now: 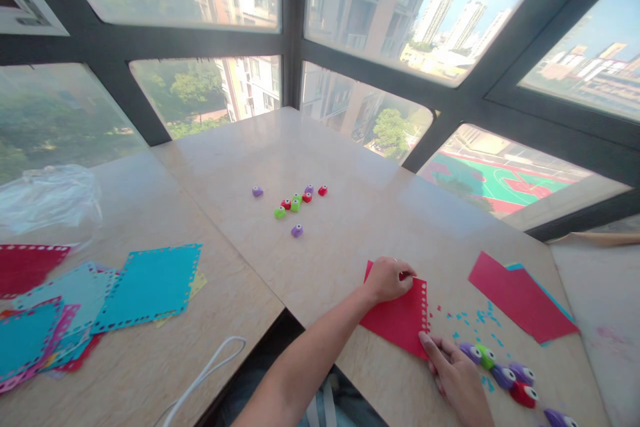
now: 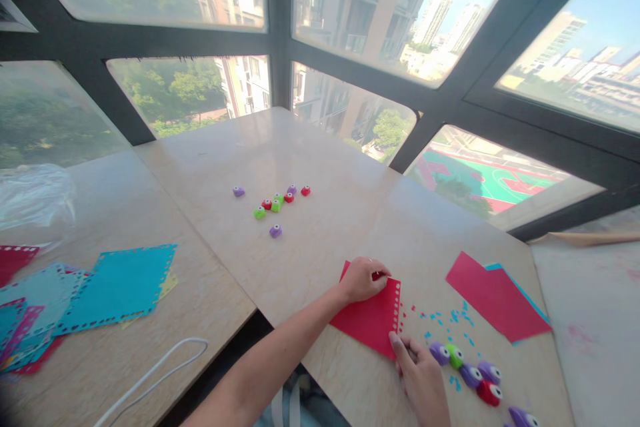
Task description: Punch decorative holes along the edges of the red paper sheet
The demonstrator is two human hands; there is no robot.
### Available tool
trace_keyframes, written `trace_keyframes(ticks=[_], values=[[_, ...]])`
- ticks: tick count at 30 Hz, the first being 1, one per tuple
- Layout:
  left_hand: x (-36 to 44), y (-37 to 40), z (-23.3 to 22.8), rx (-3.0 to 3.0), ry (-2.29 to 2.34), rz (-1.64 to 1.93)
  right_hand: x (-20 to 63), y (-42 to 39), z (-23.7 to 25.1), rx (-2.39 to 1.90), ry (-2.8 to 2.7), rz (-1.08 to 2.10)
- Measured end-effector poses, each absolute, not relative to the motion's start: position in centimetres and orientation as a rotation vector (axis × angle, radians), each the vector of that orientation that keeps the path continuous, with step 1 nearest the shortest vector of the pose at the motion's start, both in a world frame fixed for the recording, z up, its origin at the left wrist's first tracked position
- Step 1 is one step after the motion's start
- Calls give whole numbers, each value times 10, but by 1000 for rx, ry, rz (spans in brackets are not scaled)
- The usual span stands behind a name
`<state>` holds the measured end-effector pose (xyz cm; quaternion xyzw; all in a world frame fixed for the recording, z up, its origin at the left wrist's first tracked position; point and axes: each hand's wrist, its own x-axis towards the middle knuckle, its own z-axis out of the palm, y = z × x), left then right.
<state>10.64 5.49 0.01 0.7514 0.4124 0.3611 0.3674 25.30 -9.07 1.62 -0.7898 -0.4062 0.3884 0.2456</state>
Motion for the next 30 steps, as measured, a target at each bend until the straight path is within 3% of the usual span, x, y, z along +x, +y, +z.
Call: trace_keyframes(ticks=[13, 30], values=[[64, 63, 5, 1560, 1197, 1324, 236, -91, 27, -2042, -1064, 894], [58, 67, 6, 1034, 775, 961, 251, -92, 42, -1720, -1362, 460]])
